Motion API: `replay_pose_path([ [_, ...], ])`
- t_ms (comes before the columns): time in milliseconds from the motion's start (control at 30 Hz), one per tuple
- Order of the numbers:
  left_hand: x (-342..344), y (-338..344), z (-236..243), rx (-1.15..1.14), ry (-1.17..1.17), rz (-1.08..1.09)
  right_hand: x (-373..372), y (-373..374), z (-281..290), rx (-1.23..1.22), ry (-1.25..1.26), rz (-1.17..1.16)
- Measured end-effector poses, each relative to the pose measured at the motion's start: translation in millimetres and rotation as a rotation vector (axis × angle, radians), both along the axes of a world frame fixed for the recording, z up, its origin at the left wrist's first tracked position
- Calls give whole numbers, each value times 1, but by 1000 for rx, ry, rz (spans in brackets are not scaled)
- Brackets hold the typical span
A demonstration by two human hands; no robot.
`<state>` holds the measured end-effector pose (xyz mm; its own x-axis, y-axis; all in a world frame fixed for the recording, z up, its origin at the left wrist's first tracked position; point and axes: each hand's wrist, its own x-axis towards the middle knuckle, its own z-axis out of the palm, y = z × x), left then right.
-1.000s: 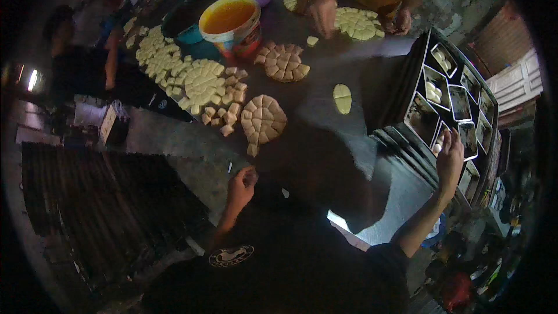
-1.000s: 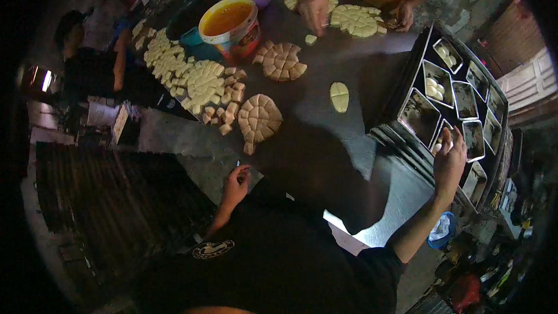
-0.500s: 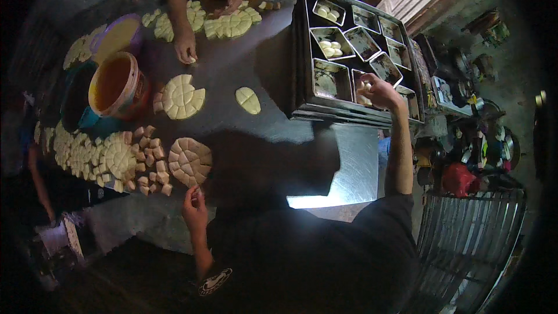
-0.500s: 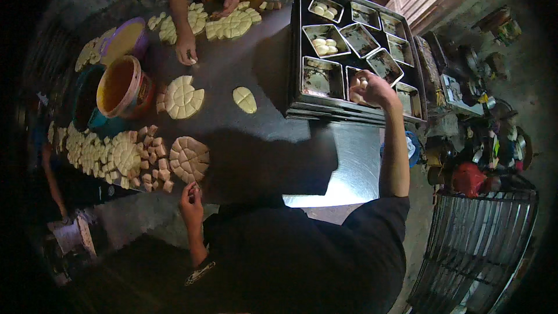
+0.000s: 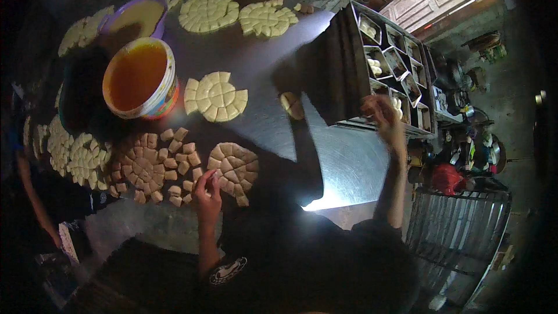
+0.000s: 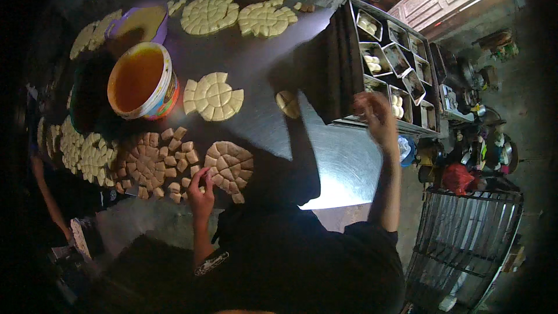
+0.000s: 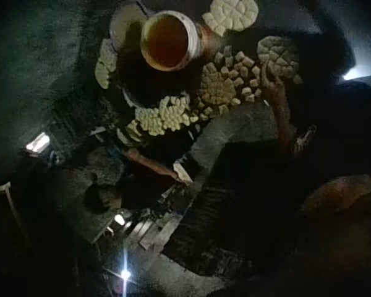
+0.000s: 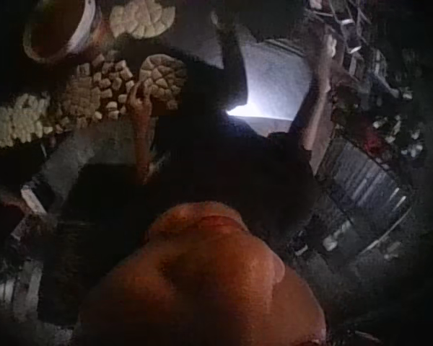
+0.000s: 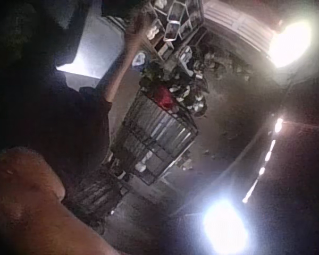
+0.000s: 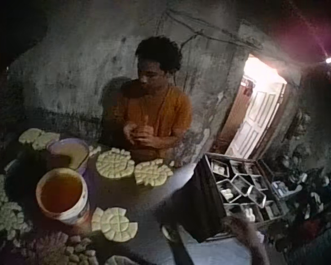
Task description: The person shapes portions of dough by hand at a table and places them into metal baking tins.
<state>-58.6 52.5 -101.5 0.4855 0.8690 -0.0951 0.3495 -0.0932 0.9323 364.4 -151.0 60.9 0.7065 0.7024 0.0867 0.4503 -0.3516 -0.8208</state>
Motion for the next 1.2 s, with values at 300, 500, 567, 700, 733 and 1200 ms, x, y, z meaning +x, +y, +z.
replay_pose_path([
  [300,69,39,9,15,-152,-430,-17,100,-209,-272,-336,86],
  [500,210,36,-20,272,-209,-806,-45,102,-240,235,554,-39],
  [567,233,42,-37,476,-14,-861,-66,106,-171,-90,588,71],
  [700,251,24,-47,673,244,-894,-77,29,-160,-33,769,459],
  [733,245,16,-37,663,255,-878,-95,15,-130,53,788,389],
  [1200,178,-136,4,-128,-45,-619,-109,-154,-113,689,606,-640],
])
